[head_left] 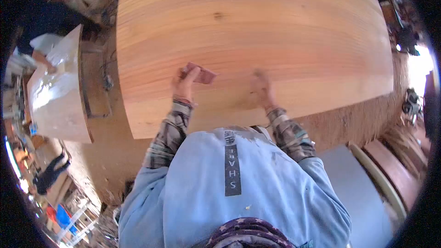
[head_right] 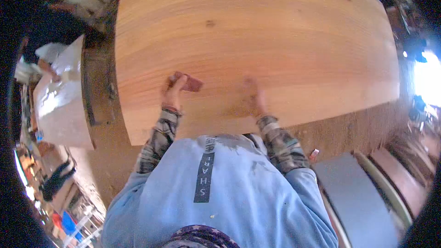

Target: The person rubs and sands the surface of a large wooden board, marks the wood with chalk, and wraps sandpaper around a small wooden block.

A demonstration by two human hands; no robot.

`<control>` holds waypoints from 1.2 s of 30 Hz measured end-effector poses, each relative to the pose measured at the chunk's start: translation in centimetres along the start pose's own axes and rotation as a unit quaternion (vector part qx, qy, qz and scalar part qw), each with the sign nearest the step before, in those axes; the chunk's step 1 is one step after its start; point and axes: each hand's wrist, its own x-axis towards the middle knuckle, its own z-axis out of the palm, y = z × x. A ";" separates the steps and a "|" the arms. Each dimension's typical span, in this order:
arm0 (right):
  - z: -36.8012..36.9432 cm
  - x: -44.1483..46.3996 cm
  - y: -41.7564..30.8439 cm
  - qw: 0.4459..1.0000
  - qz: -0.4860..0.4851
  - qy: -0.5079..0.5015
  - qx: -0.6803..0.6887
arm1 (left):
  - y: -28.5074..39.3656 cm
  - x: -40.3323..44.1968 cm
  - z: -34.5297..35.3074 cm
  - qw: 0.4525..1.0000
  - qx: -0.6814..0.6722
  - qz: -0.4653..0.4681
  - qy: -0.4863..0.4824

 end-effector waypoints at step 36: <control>-30.1 5.4 -9.2 0.721 -0.246 0.000 -0.648 | -12.1 -8.1 3.5 0.803 0.516 0.267 0.129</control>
